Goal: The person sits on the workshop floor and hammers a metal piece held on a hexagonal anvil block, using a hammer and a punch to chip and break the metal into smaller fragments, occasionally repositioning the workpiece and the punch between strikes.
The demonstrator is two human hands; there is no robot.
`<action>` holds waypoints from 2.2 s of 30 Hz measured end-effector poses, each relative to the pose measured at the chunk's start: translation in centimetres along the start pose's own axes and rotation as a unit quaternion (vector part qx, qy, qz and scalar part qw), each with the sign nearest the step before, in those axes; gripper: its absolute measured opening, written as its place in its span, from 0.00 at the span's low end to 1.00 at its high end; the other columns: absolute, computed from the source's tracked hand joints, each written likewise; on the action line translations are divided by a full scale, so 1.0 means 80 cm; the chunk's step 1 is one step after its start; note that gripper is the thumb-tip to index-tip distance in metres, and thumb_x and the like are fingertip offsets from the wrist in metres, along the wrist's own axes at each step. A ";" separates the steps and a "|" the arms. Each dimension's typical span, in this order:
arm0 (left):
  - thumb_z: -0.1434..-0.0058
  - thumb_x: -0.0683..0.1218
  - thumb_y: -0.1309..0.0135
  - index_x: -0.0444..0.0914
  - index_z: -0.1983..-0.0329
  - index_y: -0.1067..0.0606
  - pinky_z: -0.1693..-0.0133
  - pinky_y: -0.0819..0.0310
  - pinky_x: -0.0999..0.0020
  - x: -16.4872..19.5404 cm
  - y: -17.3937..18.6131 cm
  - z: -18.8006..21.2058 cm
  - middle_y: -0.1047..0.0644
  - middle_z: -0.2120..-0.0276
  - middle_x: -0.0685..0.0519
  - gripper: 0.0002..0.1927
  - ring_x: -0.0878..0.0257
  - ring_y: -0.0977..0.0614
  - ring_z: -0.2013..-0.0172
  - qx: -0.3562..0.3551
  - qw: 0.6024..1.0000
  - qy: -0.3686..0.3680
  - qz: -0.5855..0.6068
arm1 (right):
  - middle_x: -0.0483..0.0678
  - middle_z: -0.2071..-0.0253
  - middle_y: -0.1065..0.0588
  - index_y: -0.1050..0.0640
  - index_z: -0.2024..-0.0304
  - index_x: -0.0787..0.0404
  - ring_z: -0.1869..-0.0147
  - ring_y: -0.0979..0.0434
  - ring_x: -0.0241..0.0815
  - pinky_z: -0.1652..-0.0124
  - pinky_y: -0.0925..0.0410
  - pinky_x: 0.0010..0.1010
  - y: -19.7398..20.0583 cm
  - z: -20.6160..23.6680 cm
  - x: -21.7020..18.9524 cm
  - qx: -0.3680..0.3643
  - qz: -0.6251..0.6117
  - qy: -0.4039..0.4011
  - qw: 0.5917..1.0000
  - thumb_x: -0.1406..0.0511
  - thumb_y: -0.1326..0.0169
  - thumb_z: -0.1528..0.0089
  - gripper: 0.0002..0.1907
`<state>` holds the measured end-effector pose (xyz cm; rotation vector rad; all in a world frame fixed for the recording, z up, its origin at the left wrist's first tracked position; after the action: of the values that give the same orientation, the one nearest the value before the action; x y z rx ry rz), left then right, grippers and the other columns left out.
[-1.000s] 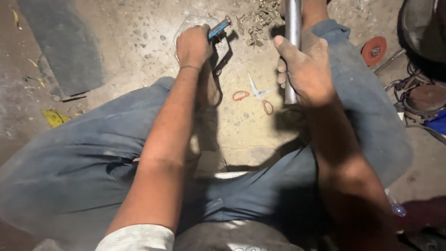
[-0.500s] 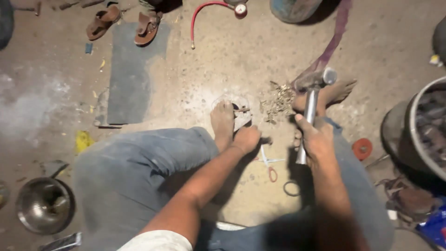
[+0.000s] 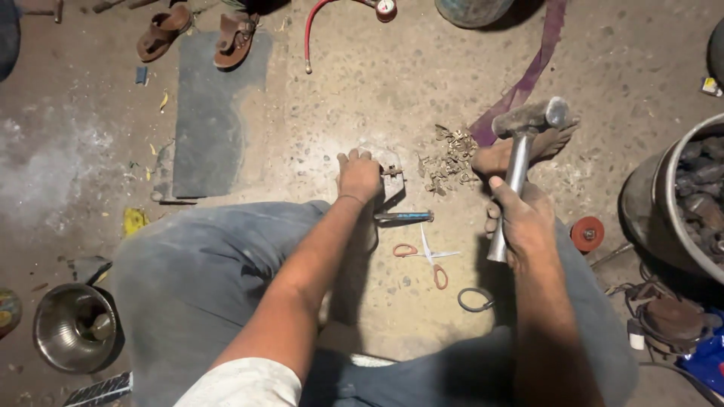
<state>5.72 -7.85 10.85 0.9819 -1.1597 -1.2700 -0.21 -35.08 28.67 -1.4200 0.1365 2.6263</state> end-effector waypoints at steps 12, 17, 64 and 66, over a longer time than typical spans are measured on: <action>0.36 0.49 0.56 0.45 0.57 0.16 0.41 0.45 0.31 0.013 -0.048 -0.056 0.17 0.58 0.48 0.17 0.49 0.20 0.49 -0.088 0.994 0.025 -0.058 | 0.42 0.78 0.31 0.26 0.57 0.67 0.83 0.34 0.32 0.83 0.38 0.25 -0.018 0.005 -0.009 0.000 0.029 0.015 0.999 0.61 0.41 0.37 0.14; 0.40 0.46 0.50 0.44 0.65 0.15 0.47 0.30 0.49 0.016 -0.006 -0.056 0.16 0.60 0.48 0.12 0.50 0.19 0.50 0.001 0.998 -0.061 0.018 | 0.40 0.77 0.31 0.25 0.54 0.64 0.82 0.33 0.30 0.83 0.37 0.23 -0.018 0.020 -0.019 -0.007 0.022 0.049 0.999 0.62 0.42 0.37 0.14; 0.49 0.42 0.41 0.34 0.72 0.17 0.61 0.22 0.50 0.005 -0.026 -0.020 0.19 0.66 0.37 0.06 0.40 0.17 0.63 0.079 0.974 -0.092 0.193 | 0.47 0.75 0.23 0.22 0.62 0.70 0.72 0.25 0.35 0.72 0.31 0.33 -0.098 -0.078 0.209 -0.045 0.274 0.153 0.949 0.61 0.38 0.39 0.15; 0.48 0.39 0.43 0.34 0.72 0.17 0.62 0.22 0.50 0.007 -0.025 -0.017 0.19 0.66 0.38 0.05 0.40 0.16 0.63 0.097 0.974 -0.087 0.183 | 0.47 0.75 0.22 0.21 0.63 0.70 0.72 0.24 0.35 0.72 0.31 0.32 -0.098 -0.083 0.221 -0.064 0.289 0.138 0.945 0.62 0.39 0.39 0.14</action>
<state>6.66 -8.71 8.71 0.7595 -1.5444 -0.9721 -2.85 -26.75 10.18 -2.0558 0.4918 2.8895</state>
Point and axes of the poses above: each hand's wrist, its own z-axis away from the middle knuckle, its own y-axis out of the back of the hand, x = y × z, the point moved 3 cm from there along -z, towards the middle knuckle
